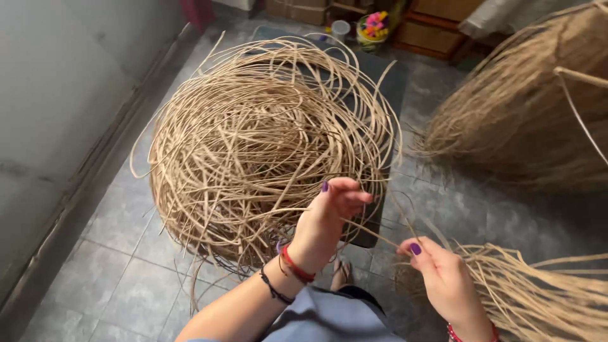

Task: Weaving natural fiber strands onto a furniture frame

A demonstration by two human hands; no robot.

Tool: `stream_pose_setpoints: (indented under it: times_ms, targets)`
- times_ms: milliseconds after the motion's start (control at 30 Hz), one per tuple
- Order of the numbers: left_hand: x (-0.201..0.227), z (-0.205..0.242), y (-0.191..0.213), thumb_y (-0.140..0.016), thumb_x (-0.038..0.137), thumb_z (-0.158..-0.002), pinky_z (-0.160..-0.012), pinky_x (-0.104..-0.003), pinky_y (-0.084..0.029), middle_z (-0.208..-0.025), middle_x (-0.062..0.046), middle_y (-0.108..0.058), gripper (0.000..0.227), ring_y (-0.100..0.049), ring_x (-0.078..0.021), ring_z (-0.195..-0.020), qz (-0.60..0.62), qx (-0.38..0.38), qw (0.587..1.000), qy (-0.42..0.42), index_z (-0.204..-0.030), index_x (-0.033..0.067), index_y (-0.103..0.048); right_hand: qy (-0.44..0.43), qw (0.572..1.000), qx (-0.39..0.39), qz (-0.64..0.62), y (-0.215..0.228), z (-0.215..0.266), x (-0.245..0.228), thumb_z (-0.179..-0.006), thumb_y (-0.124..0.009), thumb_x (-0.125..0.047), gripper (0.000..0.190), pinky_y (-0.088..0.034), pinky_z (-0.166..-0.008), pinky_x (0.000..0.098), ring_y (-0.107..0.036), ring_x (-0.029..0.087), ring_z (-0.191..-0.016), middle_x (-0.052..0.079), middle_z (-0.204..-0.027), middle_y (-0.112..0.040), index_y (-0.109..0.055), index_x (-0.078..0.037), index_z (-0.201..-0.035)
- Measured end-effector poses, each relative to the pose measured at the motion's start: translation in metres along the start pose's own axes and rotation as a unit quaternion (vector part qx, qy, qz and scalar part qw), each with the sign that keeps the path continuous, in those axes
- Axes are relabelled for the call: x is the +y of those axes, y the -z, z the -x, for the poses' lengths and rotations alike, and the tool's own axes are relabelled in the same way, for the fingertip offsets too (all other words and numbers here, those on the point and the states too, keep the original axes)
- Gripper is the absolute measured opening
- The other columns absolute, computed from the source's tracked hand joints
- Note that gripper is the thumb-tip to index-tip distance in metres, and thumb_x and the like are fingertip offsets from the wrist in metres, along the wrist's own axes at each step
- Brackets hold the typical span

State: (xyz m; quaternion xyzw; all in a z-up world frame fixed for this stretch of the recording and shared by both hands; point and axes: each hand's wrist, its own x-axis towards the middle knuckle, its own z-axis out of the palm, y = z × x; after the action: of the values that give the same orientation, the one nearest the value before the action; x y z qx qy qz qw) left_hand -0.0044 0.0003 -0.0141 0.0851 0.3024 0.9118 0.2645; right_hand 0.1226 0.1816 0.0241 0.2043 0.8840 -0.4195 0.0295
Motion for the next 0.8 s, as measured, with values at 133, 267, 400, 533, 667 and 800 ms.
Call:
stream_pose_setpoints:
  times_ms: [133,267,400,533,667,800]
  targets:
    - [-0.022,0.017,-0.032,-0.038,0.047,-0.109,-0.076,-0.031,-0.052,-0.114,-0.017,-0.073,0.047,-0.069,-0.0224,-0.098,-0.007,-0.053,0.992,0.112,-0.126,0.0090,-0.060,0.049,0.999,-0.013,0.001,-0.011,0.017,-0.001,-0.099,-0.050,-0.023,0.028,-0.052,-0.064,0.0269,-0.067,0.011,-0.061,-0.002,-0.066,-0.073,-0.078,-0.019,-0.102]
    - [-0.033,0.019,-0.042,-0.039,0.044,-0.111,-0.095,-0.035,-0.048,-0.114,-0.016,-0.074,0.044,-0.069,-0.0220,-0.108,-0.020,-0.119,0.991,0.059,-0.128,0.0090,-0.058,0.050,0.991,0.027,-0.122,0.002,0.036,0.030,-0.101,-0.053,-0.027,0.034,-0.057,-0.085,0.0263,-0.076,0.011,-0.091,0.001,-0.099,-0.084,-0.079,-0.007,-0.106]
    - [-0.040,0.009,-0.045,-0.044,0.052,-0.106,-0.101,-0.034,-0.046,-0.117,-0.016,-0.072,0.050,-0.066,-0.0220,-0.113,0.013,-0.089,0.995,0.034,-0.127,0.0076,-0.057,-0.059,0.990,0.040,-0.120,0.029,0.067,0.062,-0.101,-0.050,-0.027,0.038,-0.062,-0.092,0.0313,-0.074,0.010,-0.093,0.002,-0.104,-0.084,-0.079,-0.004,-0.105]
    - [-0.078,0.043,-0.094,-0.041,0.051,-0.109,-0.080,-0.028,-0.047,-0.117,-0.015,-0.071,0.049,-0.066,-0.0164,-0.096,-0.019,-0.187,0.972,0.138,-0.131,0.0097,-0.055,-0.008,0.987,0.044,-0.155,0.027,0.093,0.071,-0.099,-0.052,-0.015,0.032,-0.054,-0.065,0.0236,-0.066,0.010,-0.067,0.003,-0.081,-0.079,-0.079,-0.007,-0.114]
    - [-0.101,0.052,-0.111,-0.052,0.041,-0.105,-0.087,-0.033,-0.055,-0.103,-0.024,-0.075,0.043,-0.072,-0.0265,-0.092,0.040,-0.088,0.995,0.032,-0.122,0.0012,-0.053,-0.038,0.983,0.108,-0.142,0.056,0.139,0.092,-0.104,-0.051,-0.028,0.038,-0.035,-0.054,0.0228,-0.045,0.008,-0.056,-0.001,-0.062,-0.055,-0.084,-0.009,-0.098]
    - [-0.121,0.070,-0.130,-0.040,0.037,-0.111,-0.087,-0.041,-0.060,-0.107,-0.020,-0.073,0.035,-0.074,-0.0346,-0.097,0.058,-0.017,0.998,0.033,-0.120,0.0062,-0.054,-0.034,0.982,0.115,-0.148,0.064,0.183,0.122,-0.104,-0.050,-0.028,0.037,-0.040,-0.057,0.0234,-0.048,0.008,-0.058,0.000,-0.062,-0.055,-0.081,-0.008,-0.099]
